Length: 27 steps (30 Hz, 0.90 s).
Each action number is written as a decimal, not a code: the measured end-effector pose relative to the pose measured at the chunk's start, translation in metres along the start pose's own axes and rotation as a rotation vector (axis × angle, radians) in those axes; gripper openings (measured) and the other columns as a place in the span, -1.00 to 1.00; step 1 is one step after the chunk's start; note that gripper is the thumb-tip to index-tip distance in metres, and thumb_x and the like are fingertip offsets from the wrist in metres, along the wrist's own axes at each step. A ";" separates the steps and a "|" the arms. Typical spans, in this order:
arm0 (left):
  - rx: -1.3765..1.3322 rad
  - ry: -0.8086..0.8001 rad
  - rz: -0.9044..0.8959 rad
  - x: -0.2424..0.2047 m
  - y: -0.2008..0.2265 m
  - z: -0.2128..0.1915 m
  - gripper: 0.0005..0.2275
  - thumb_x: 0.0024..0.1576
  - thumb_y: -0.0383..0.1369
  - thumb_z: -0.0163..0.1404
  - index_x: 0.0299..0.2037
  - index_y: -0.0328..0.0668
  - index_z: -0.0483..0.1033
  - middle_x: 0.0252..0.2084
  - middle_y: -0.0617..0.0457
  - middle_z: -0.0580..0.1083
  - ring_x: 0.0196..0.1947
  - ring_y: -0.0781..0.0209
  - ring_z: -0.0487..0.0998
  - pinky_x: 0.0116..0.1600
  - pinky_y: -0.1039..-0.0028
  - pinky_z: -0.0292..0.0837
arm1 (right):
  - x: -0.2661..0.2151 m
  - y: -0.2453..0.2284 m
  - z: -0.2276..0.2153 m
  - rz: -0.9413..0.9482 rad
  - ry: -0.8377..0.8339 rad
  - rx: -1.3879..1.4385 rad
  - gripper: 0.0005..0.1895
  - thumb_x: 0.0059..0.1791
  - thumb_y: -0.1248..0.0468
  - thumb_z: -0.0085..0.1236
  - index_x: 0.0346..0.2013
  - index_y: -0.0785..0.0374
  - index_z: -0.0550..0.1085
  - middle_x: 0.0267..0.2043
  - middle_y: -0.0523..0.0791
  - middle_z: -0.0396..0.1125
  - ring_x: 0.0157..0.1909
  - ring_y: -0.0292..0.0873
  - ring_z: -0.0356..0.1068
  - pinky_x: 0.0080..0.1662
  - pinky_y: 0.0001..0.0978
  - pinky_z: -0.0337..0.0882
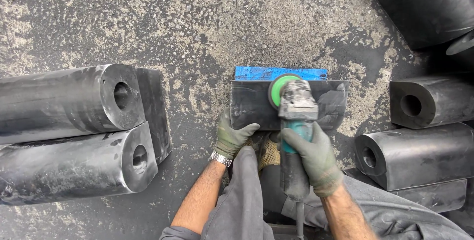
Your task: The person sits on the workshop floor and uses an angle grinder to grind the edges and surfaces of black rubber blocks with holes, rotating and repositioning each piece to grind different sides, then sets finished pieces aside and picks up the next one.
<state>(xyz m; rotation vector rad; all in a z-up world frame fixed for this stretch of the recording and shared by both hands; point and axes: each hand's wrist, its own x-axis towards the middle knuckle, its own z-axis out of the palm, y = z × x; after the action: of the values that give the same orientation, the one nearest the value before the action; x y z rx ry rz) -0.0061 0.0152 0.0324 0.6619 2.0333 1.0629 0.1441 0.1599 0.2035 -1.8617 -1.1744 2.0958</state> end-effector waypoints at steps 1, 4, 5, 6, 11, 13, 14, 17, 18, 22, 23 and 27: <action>0.009 0.007 0.005 0.000 0.003 -0.001 -0.18 -0.18 0.19 0.35 0.06 -0.39 0.42 -0.06 -0.15 0.55 -0.04 0.04 0.62 0.06 0.26 0.60 | 0.001 0.002 0.003 -0.035 -0.035 0.037 -0.57 -0.08 0.22 0.26 0.00 0.38 0.40 -0.22 -0.03 0.52 -0.26 -0.23 0.53 -0.18 -0.38 0.55; -0.081 -0.027 -0.048 0.001 0.004 -0.001 -0.17 -0.21 0.20 0.33 0.06 -0.37 0.41 -0.07 -0.15 0.55 -0.07 0.07 0.63 0.02 0.30 0.62 | -0.004 -0.010 0.026 0.026 -0.094 0.000 -0.52 -0.13 0.23 0.28 0.04 0.33 0.42 -0.22 -0.04 0.48 -0.30 -0.19 0.50 -0.20 -0.32 0.55; -0.078 -0.028 -0.048 0.002 -0.001 0.000 -0.17 -0.21 0.20 0.33 0.06 -0.37 0.41 -0.07 -0.15 0.55 -0.07 0.07 0.63 0.02 0.30 0.62 | -0.003 -0.010 0.032 0.027 -0.095 0.004 -0.52 -0.13 0.23 0.28 0.04 0.33 0.42 -0.22 -0.04 0.48 -0.30 -0.19 0.50 -0.20 -0.32 0.55; -0.042 -0.019 -0.030 0.002 -0.006 0.001 -0.20 -0.20 0.18 0.33 0.05 -0.36 0.42 -0.09 -0.15 0.55 -0.09 0.08 0.64 -0.02 0.30 0.62 | -0.003 -0.010 0.038 -0.024 -0.117 -0.056 -0.48 -0.14 0.19 0.30 0.05 0.32 0.43 -0.17 -0.07 0.49 -0.23 -0.23 0.49 -0.15 -0.35 0.54; 0.142 -0.010 -0.076 0.008 -0.047 0.014 -0.34 -0.10 0.12 0.27 -0.03 -0.30 0.43 -0.18 -0.08 0.56 -0.16 0.09 0.66 -0.12 0.32 0.63 | 0.004 -0.013 0.062 -0.099 -0.170 -0.259 -0.39 -0.19 0.09 0.35 0.06 0.33 0.43 -0.12 -0.10 0.50 -0.13 -0.27 0.50 -0.06 -0.38 0.53; 0.257 -0.023 0.359 0.009 -0.059 0.015 -0.53 0.17 0.00 0.10 0.12 -0.17 0.47 -0.04 -0.05 0.56 -0.04 0.03 0.61 -0.03 0.24 0.58 | 0.005 -0.014 0.071 -0.162 -0.221 -0.311 -0.37 -0.19 0.05 0.35 0.05 0.34 0.44 -0.12 -0.09 0.51 -0.10 -0.26 0.49 -0.04 -0.37 0.52; 0.259 -0.024 0.359 0.005 -0.076 0.021 -0.53 0.17 0.00 0.10 0.12 -0.17 0.47 -0.04 -0.05 0.56 -0.04 0.03 0.61 -0.03 0.24 0.58 | 0.005 -0.017 0.075 -0.162 -0.222 -0.310 -0.37 -0.19 0.05 0.35 0.05 0.34 0.44 -0.12 -0.09 0.51 -0.10 -0.26 0.49 -0.04 -0.37 0.52; -1.137 -0.145 -0.394 -0.006 -0.134 0.039 -0.56 0.31 -0.04 -0.14 0.18 -0.24 0.37 -0.03 -0.06 0.49 -0.05 0.05 0.55 -0.06 0.18 0.58 | 0.006 -0.024 0.086 -0.134 -0.258 -0.347 -0.38 -0.19 0.03 0.33 0.03 0.34 0.44 -0.14 -0.06 0.50 -0.11 -0.24 0.50 -0.06 -0.34 0.53; -1.278 -0.224 -0.520 -0.007 -0.158 0.044 -0.59 0.30 -0.06 -0.19 0.21 -0.15 0.32 0.02 -0.04 0.45 0.04 0.08 0.52 0.05 0.18 0.55 | 0.007 -0.024 0.088 -0.127 -0.267 -0.338 -0.36 -0.20 0.02 0.33 0.04 0.32 0.42 -0.14 -0.05 0.49 -0.11 -0.23 0.51 -0.07 -0.34 0.54; -1.121 -0.429 -0.296 -0.013 -0.214 0.057 -0.59 0.45 -0.11 -0.17 0.33 -0.26 0.22 0.11 -0.06 0.35 0.20 0.05 0.39 0.26 0.14 0.45 | 0.009 -0.026 0.092 -0.100 -0.314 -0.317 -0.36 -0.19 -0.01 0.32 0.02 0.33 0.40 -0.14 -0.02 0.48 -0.12 -0.20 0.54 -0.10 -0.32 0.57; -1.122 -0.431 -0.295 -0.014 -0.204 0.055 -0.59 0.45 -0.11 -0.17 0.33 -0.26 0.22 0.11 -0.06 0.35 0.20 0.05 0.39 0.26 0.14 0.45 | 0.010 -0.024 0.092 -0.100 -0.311 -0.318 -0.36 -0.19 -0.01 0.32 0.02 0.33 0.40 -0.14 -0.02 0.48 -0.12 -0.20 0.54 -0.10 -0.32 0.57; -1.111 -0.352 -0.395 -0.014 -0.178 0.045 -0.51 0.35 -0.02 -0.22 0.32 -0.21 0.18 0.14 -0.06 0.38 0.22 0.06 0.41 0.25 0.15 0.44 | 0.012 -0.020 0.096 -0.135 -0.296 -0.391 -0.36 -0.20 -0.01 0.33 0.00 0.34 0.42 -0.15 -0.02 0.50 -0.13 -0.20 0.54 -0.09 -0.32 0.56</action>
<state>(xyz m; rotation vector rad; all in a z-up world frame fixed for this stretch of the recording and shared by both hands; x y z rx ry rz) 0.0195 -0.0671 -0.1299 -0.1360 0.9522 1.4586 0.0483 0.1353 0.2019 -1.5730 -1.8385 2.2450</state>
